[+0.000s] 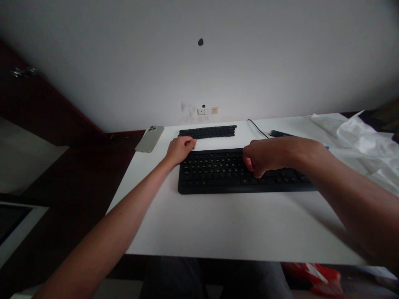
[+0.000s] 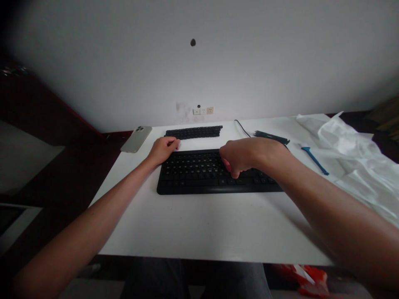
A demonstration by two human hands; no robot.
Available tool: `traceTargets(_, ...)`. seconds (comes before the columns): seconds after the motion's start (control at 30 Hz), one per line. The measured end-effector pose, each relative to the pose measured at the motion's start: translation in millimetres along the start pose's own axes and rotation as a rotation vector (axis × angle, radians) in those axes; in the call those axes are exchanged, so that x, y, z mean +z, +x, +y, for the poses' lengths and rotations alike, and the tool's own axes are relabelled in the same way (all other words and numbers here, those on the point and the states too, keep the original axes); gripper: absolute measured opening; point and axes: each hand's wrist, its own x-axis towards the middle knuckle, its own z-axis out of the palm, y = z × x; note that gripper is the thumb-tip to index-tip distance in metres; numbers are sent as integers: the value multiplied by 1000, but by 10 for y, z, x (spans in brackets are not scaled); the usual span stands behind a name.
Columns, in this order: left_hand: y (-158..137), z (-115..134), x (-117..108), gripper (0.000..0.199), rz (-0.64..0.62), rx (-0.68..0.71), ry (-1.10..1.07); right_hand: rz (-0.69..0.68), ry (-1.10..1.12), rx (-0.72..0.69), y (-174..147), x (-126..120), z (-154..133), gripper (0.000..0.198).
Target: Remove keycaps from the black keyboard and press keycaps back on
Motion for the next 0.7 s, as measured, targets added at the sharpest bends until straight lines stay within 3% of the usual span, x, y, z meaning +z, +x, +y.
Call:
traceTargets(0.3,7,10,8,41,-4,-14,3,29,-37,28,-13,2,-36,27)
traceTargets(0.5,-13,8,10,42,5,-13,8,-46,98,38,82,18,90,17)
traceTargets(0.7,-22,21,6,42,9,0,12,2,52,70,132,41,101,15)
